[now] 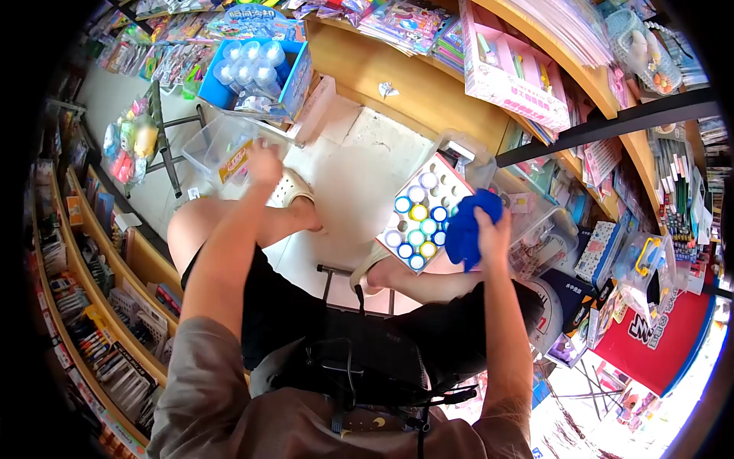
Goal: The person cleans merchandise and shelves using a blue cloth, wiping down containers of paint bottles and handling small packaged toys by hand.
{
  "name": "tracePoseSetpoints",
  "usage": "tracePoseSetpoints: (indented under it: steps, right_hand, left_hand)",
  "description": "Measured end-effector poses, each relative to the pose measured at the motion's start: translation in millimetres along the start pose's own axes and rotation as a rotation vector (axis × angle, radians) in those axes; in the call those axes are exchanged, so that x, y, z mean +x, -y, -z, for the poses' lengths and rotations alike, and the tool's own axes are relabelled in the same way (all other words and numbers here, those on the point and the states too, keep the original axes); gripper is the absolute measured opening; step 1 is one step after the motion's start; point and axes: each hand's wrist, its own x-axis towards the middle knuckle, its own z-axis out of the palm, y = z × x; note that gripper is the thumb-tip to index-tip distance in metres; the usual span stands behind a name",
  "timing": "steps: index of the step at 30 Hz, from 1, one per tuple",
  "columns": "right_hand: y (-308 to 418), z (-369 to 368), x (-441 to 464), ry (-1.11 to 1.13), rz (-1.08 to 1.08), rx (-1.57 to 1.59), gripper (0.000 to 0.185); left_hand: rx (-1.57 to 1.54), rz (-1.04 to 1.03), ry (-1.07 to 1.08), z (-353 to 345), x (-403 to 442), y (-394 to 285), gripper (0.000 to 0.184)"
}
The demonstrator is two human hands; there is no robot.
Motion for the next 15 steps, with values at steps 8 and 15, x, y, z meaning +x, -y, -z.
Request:
tracePoseSetpoints:
  steps: [8, 15]
  right_hand:
    - [-24.6, -114.1, -29.7, 0.198, 0.378, -0.896, 0.055]
    - [-28.6, -127.6, -61.9, 0.374, 0.465, -0.997, 0.058]
  left_hand:
    - [-1.228, 0.548, 0.926, -64.5, -135.8, -127.3, 0.067]
    - [-1.807, 0.502, 1.172, -73.3, -159.5, -144.4, 0.076]
